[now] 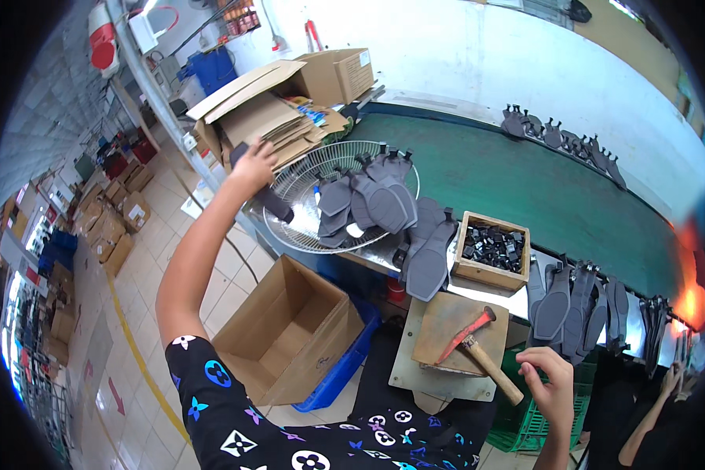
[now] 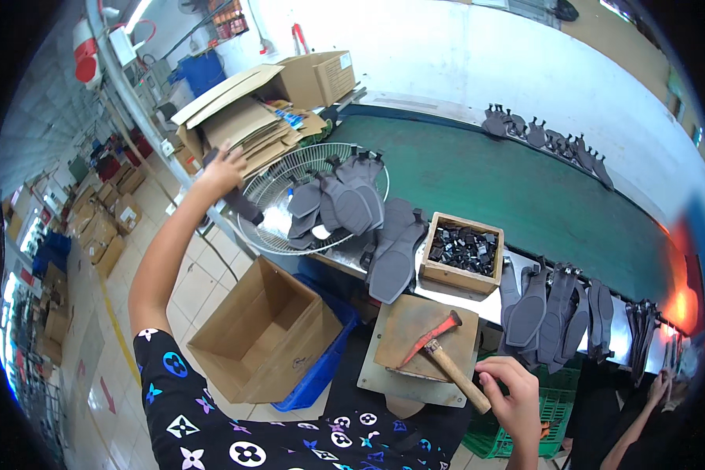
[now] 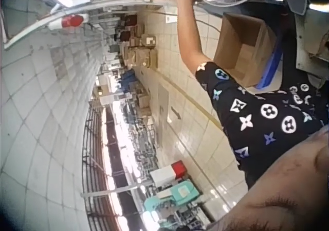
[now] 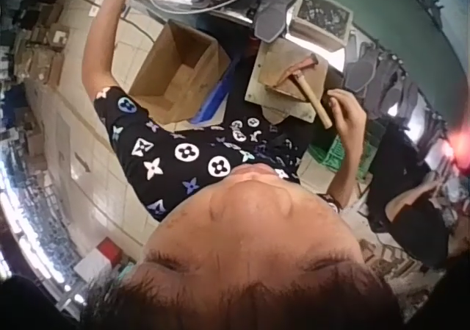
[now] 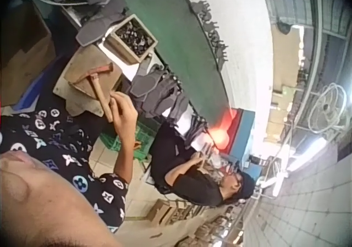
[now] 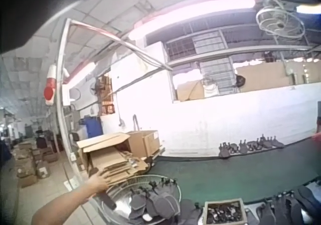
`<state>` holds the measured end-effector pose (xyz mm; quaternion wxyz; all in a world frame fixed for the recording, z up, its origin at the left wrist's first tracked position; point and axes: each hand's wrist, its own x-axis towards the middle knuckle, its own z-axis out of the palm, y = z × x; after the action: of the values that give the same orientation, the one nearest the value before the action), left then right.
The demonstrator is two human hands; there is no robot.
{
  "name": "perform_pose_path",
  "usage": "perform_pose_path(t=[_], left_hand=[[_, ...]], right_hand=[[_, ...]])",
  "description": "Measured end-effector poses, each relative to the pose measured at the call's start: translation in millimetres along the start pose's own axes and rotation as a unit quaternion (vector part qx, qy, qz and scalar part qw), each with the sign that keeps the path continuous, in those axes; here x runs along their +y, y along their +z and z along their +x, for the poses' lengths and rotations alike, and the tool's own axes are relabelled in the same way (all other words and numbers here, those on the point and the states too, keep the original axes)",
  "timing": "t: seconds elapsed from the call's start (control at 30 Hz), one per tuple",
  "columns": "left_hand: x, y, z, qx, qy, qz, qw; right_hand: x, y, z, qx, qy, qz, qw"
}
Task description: Attaching heel components to shoe soles using a hammer and small nails or tacks.
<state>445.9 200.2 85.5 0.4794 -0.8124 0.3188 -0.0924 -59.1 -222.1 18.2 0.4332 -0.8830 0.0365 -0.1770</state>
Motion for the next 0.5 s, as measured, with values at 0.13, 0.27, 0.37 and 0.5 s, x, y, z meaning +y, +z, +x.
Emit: perform_pose_path(t=[0.13,0.27,0.37,0.5], left_hand=[[36,46,62,-0.095,0.05,-0.006,0.994],[93,79,129,0.004,0.142,-0.016,0.99],[122,107,124,0.038,0.02,-0.221,0.974],[126,98,85,-0.002,-0.106,-0.379,0.919]], right_hand=[[7,0,-19,0.034,0.059,0.013,0.998],[15,-15,-45,0.048,0.132,0.004,0.99],[29,-19,-39,0.05,0.122,0.013,0.991],[54,-37,-6,0.12,0.117,-0.039,0.985]])
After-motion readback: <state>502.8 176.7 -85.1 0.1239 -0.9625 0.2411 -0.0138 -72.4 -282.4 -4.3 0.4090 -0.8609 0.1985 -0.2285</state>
